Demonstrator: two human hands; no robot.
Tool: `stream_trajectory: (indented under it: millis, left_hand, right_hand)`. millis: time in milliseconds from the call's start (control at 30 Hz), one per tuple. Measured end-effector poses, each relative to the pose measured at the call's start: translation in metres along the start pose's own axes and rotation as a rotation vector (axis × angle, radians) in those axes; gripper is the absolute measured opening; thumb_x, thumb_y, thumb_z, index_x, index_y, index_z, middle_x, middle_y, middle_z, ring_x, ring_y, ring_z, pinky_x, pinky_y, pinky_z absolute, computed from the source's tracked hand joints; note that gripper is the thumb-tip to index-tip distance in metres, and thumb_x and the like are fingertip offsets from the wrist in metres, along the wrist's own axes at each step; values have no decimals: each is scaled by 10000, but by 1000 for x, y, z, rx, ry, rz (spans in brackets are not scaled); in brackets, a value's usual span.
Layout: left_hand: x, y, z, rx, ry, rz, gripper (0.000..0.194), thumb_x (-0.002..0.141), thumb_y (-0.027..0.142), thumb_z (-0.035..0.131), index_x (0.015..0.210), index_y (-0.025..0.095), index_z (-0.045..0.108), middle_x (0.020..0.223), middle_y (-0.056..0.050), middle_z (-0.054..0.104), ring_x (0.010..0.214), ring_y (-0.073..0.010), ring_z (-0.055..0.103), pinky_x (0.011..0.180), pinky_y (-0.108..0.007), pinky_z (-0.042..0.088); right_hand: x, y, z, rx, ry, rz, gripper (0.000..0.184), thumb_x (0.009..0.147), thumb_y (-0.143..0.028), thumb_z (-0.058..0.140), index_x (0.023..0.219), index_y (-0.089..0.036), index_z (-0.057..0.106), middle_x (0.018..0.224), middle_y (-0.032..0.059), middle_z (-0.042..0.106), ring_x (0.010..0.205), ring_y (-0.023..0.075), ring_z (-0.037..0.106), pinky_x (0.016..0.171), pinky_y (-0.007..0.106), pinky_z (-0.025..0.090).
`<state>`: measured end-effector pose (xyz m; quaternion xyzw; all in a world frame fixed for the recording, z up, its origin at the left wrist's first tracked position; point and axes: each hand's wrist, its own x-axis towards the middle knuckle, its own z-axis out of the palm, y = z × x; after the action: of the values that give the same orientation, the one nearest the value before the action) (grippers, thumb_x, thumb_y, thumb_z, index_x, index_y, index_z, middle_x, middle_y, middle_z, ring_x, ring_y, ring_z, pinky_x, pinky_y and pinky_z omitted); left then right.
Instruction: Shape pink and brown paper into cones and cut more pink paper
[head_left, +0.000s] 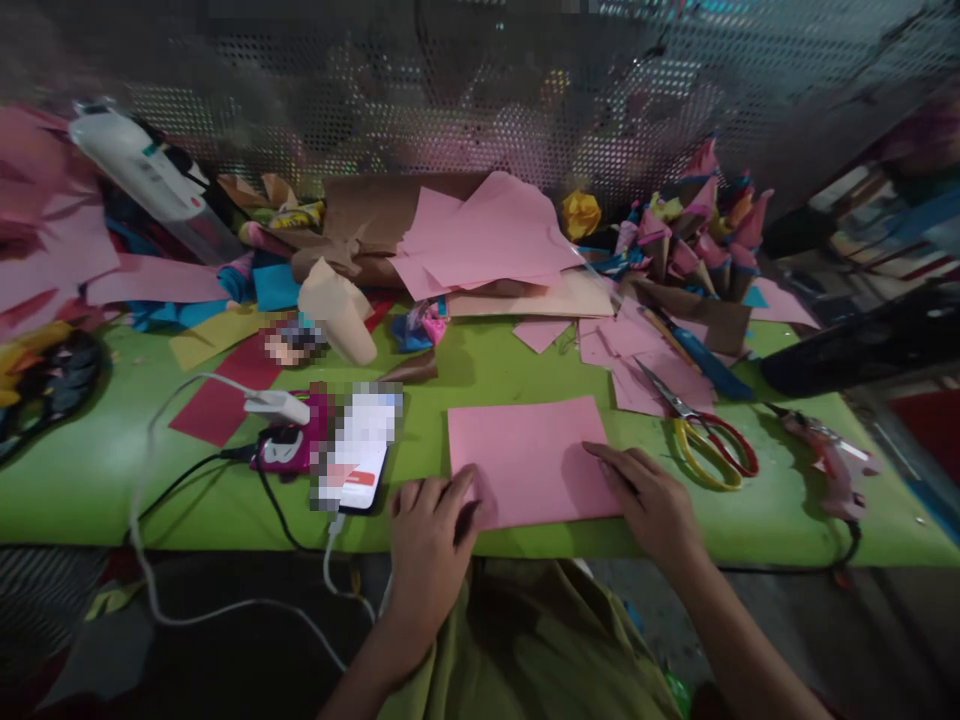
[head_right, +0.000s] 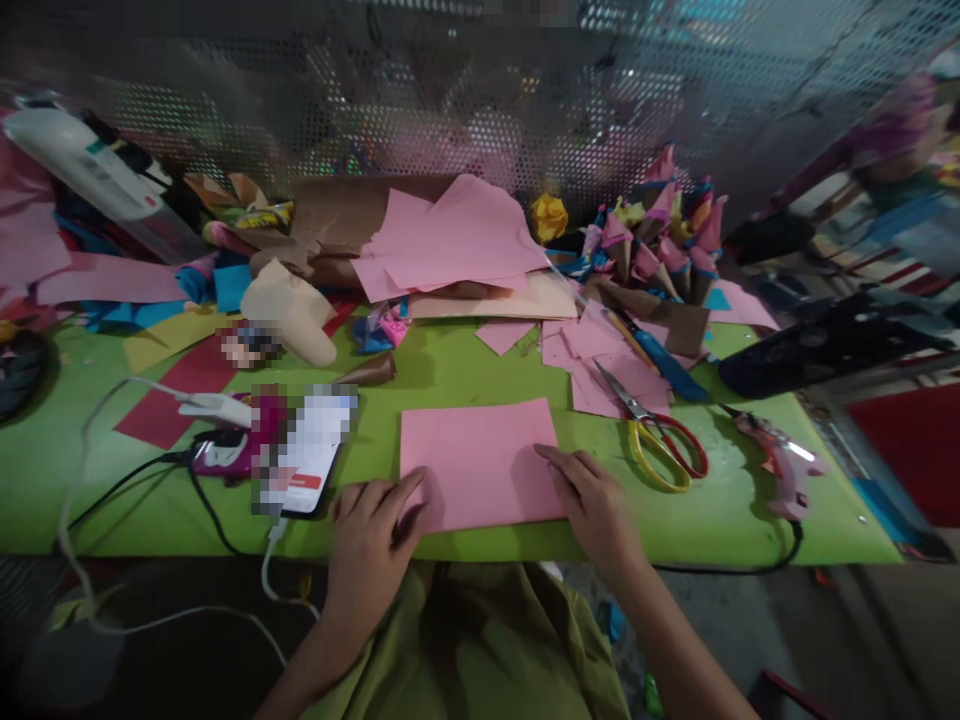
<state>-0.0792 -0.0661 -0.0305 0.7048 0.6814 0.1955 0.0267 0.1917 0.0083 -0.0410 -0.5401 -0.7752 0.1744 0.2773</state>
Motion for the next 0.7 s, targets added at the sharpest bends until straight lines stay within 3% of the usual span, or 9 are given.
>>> stream_trajectory:
  millis: [267, 700]
  left_hand:
    - [-1, -10, 4, 22, 74, 107, 322, 949, 260, 608, 1257, 236, 699, 876, -63, 699, 835, -236, 558, 755, -384, 384]
    - [-1, -19, 8, -33, 121, 133, 325, 886, 214, 684, 1200, 286, 726, 820, -35, 705, 760, -214, 567, 746, -366, 392]
  right_hand:
    - [1, -5, -1, -44, -22, -29, 331, 1019, -232, 429, 1178, -233, 719, 943, 78, 736, 811, 208, 703, 721, 331, 567]
    - [-3, -6, -3, -105, -56, -57, 374, 988, -137, 448, 1273, -250, 663, 930, 61, 760, 757, 198, 686, 714, 361, 518]
